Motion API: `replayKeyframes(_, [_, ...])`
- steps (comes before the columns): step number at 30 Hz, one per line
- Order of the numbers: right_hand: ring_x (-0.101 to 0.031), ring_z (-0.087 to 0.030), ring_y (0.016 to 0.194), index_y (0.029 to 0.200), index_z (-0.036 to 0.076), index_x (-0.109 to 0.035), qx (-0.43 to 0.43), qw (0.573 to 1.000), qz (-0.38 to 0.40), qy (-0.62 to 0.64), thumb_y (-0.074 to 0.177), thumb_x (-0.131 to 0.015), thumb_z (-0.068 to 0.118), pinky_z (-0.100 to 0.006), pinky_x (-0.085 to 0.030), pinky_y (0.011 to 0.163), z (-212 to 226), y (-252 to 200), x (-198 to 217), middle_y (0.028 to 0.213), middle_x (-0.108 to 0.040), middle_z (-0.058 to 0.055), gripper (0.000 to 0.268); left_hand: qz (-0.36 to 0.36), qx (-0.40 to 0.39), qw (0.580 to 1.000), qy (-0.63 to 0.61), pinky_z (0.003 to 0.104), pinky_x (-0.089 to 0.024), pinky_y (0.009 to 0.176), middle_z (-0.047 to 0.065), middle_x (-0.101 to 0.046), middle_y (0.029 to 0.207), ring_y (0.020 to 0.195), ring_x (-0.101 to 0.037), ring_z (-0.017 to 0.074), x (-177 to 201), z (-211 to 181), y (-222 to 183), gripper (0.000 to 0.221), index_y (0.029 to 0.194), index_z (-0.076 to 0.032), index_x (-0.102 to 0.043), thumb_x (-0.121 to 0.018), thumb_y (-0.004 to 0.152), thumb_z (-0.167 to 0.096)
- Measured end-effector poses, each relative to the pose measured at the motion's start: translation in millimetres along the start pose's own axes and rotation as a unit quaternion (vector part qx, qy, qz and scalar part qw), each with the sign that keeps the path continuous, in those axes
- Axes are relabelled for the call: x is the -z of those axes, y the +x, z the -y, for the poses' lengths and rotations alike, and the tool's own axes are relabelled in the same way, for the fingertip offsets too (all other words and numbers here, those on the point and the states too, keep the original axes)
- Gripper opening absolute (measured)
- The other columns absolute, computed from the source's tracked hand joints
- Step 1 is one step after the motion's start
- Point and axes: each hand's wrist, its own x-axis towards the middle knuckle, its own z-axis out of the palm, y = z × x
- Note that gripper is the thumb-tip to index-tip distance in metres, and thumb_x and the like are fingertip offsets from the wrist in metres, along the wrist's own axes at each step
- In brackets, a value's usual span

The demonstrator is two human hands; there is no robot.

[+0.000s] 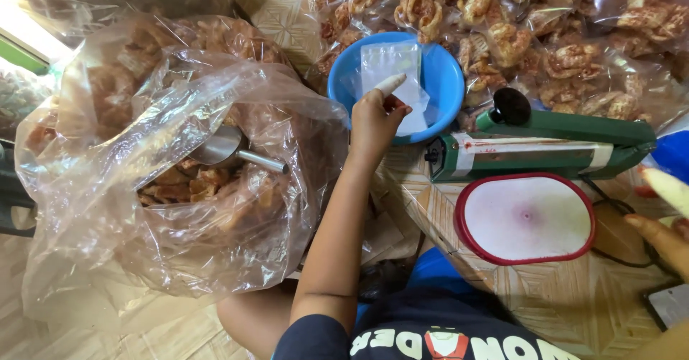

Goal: Scooping snacks from a bulk container into small plastic bags and sealing them with a heat sealer.

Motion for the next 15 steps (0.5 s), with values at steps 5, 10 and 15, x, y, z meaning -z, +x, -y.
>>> replayKeyframes(5, [-0.051,-0.025,0.106,0.13,0.0,-0.043,-0.035,0.995,0.079,-0.05,0.067,-0.061,-0.002,-0.034,-0.035,0.099,104,1,-11,0.116,-0.054,-0.017,0.065,-0.062,0.025,0.983,-0.171,0.023,-0.048,0.069,-0.002,-0.055,0.067,0.068,-0.055,0.0077,10,-19,-5,0.051,0.12,-0.013,-0.054,-0.068,0.072,0.0])
replayKeyframes(10, [-0.057,-0.012,0.098,0.114,0.005,-0.057,0.197,0.974,0.089,-0.062,0.061,-0.069,0.013,-0.023,-0.039,0.093,179,-1,-29,0.116,-0.058,-0.004,0.055,-0.062,-0.098,0.898,-0.424,0.026,-0.053,0.074,0.006,-0.058,0.074,0.075,-0.059,0.0131,29,-39,-17,0.045,0.118,-0.007,-0.053,-0.062,0.078,0.01])
replayKeyframes(15, [-0.054,-0.03,0.105,0.112,-0.013,-0.049,0.344,0.938,0.036,0.035,0.069,-0.066,0.005,-0.035,-0.043,0.097,250,28,-53,0.112,-0.054,-0.023,0.049,-0.08,-0.129,0.948,-0.281,0.018,-0.046,0.068,0.001,-0.06,0.076,0.07,-0.053,0.0054,48,-77,-51,0.058,0.126,-0.013,-0.047,-0.069,0.076,0.005])
